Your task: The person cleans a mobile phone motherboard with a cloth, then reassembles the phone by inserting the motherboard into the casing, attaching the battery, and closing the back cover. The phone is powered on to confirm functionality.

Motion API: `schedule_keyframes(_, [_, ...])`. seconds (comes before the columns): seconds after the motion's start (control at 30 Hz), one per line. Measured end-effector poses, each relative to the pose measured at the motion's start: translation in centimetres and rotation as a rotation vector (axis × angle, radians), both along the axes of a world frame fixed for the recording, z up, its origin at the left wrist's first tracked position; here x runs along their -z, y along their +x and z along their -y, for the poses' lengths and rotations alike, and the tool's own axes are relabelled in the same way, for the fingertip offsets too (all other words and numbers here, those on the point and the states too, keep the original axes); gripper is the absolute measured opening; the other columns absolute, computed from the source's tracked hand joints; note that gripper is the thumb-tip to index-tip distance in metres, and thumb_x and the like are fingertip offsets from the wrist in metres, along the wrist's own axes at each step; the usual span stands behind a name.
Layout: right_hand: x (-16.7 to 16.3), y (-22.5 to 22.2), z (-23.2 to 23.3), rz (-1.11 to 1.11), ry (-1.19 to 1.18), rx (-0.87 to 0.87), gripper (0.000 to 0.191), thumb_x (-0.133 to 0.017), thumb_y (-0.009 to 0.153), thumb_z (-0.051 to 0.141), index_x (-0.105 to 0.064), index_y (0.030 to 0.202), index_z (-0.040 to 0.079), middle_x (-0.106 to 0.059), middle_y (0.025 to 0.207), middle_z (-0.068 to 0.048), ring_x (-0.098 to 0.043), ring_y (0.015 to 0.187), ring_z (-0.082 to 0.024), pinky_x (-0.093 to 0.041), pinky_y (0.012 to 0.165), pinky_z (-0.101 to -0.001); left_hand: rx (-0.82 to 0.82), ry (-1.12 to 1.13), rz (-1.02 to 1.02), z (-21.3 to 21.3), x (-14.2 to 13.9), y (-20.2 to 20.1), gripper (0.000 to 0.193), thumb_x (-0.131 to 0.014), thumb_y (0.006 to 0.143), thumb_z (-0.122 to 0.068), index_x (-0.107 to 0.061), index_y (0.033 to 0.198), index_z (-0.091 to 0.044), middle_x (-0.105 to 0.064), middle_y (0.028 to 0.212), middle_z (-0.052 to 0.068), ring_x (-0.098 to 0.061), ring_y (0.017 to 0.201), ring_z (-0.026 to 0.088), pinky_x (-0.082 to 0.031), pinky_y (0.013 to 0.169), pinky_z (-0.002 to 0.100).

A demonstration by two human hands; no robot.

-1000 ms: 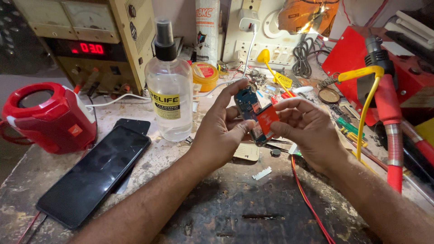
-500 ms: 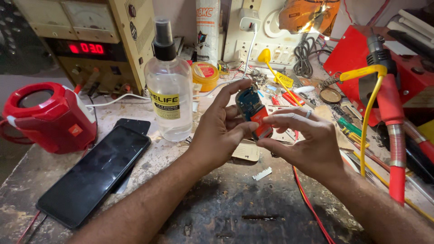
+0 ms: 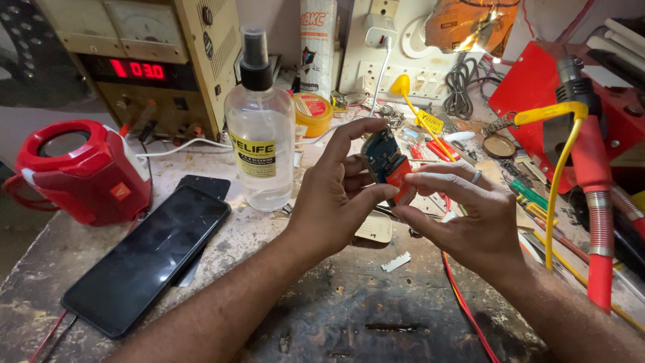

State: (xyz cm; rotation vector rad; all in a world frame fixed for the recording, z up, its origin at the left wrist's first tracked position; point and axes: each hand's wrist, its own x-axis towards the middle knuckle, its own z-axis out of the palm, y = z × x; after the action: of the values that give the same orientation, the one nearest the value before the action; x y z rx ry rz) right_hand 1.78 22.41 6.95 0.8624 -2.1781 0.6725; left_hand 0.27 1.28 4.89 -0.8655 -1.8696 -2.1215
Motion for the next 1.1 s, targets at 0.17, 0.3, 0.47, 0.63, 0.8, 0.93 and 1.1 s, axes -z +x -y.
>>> schedule_keyframes(0.17, [0.2, 0.1, -0.1, -0.008, -0.003, 0.021, 0.044, -0.092, 0.073, 0.022, -0.076, 0.113, 0.012, -0.076, 0.112, -0.009, -0.075, 0.106, -0.020, -0.060, 0.092, -0.0340, 0.005, 0.010, -0.011, 0.0, 0.0, 0.1, 0.075, -0.074, 0.089, 0.003, -0.037, 0.152, -0.017, -0.073, 0.110, 0.007, -0.071, 0.102, 0.009, -0.060, 0.088, 0.024])
schedule_keyframes(0.3, [0.3, 0.2, -0.1, -0.028, -0.005, 0.034, 0.045, -0.093, 0.073, 0.023, -0.076, 0.114, 0.014, -0.076, 0.113, -0.009, -0.075, 0.107, -0.020, -0.060, 0.093, -0.0340, 0.027, 0.037, -0.045, -0.2, 0.1, 0.1, 0.074, -0.073, 0.091, 0.005, -0.037, 0.152, -0.015, -0.072, 0.117, 0.008, -0.072, 0.109, 0.011, -0.060, 0.093, 0.026])
schedule_keyframes(0.47, [0.3, 0.2, -0.2, -0.049, 0.007, 0.052, 0.047, -0.093, 0.073, 0.023, -0.076, 0.115, 0.015, -0.075, 0.114, -0.008, -0.075, 0.105, -0.020, -0.060, 0.091, -0.0337, 0.032, 0.025, -0.050, -0.1, 0.1, 0.2, 0.073, -0.072, 0.092, 0.005, -0.036, 0.153, -0.015, -0.072, 0.115, 0.010, -0.072, 0.107, 0.011, -0.061, 0.091, 0.026])
schedule_keyframes(0.63, [0.5, 0.1, -0.3, -0.072, 0.035, 0.069, 0.047, -0.093, 0.072, 0.024, -0.076, 0.115, 0.015, -0.076, 0.114, -0.008, -0.076, 0.103, -0.020, -0.061, 0.089, -0.0334, 0.013, 0.013, -0.069, -0.3, 0.2, 0.3, 0.072, -0.071, 0.093, 0.004, -0.035, 0.153, -0.014, -0.073, 0.118, 0.011, -0.072, 0.107, 0.011, -0.061, 0.092, 0.026])
schedule_keyframes(0.8, [0.8, 0.1, -0.3, -0.121, 0.043, 0.052, 0.045, -0.091, 0.076, 0.021, -0.075, 0.118, 0.013, -0.075, 0.116, -0.009, -0.075, 0.102, -0.020, -0.062, 0.085, -0.0320, -0.008, 0.013, -0.102, -0.4, -0.1, 0.7, 0.073, -0.074, 0.094, 0.000, -0.034, 0.154, -0.013, -0.073, 0.119, 0.011, -0.074, 0.108, 0.012, -0.063, 0.093, 0.027])
schedule_keyframes(0.93, [0.8, 0.4, 0.2, -0.102, 0.035, 0.031, 0.046, -0.091, 0.077, 0.018, -0.074, 0.120, 0.012, -0.074, 0.118, -0.011, -0.075, 0.102, -0.021, -0.063, 0.083, -0.0317, -0.099, 0.006, 0.003, -0.7, -0.4, 0.8, 0.076, -0.083, 0.084, -0.006, -0.038, 0.146, -0.012, -0.074, 0.109, 0.013, -0.075, 0.096, 0.013, -0.064, 0.083, 0.027])
schedule_keyframes(1.1, [0.5, 0.7, 0.9, -0.105, 0.010, 0.020, 0.052, -0.091, 0.077, 0.024, -0.071, 0.121, 0.006, -0.074, 0.118, -0.009, -0.073, 0.110, -0.023, -0.060, 0.094, -0.0373, -0.235, 0.067, 0.152, -1.1, -0.4, 0.6, 0.072, -0.081, 0.080, -0.006, -0.041, 0.141, -0.008, -0.078, 0.101, 0.016, -0.075, 0.087, 0.014, -0.063, 0.075, 0.027])
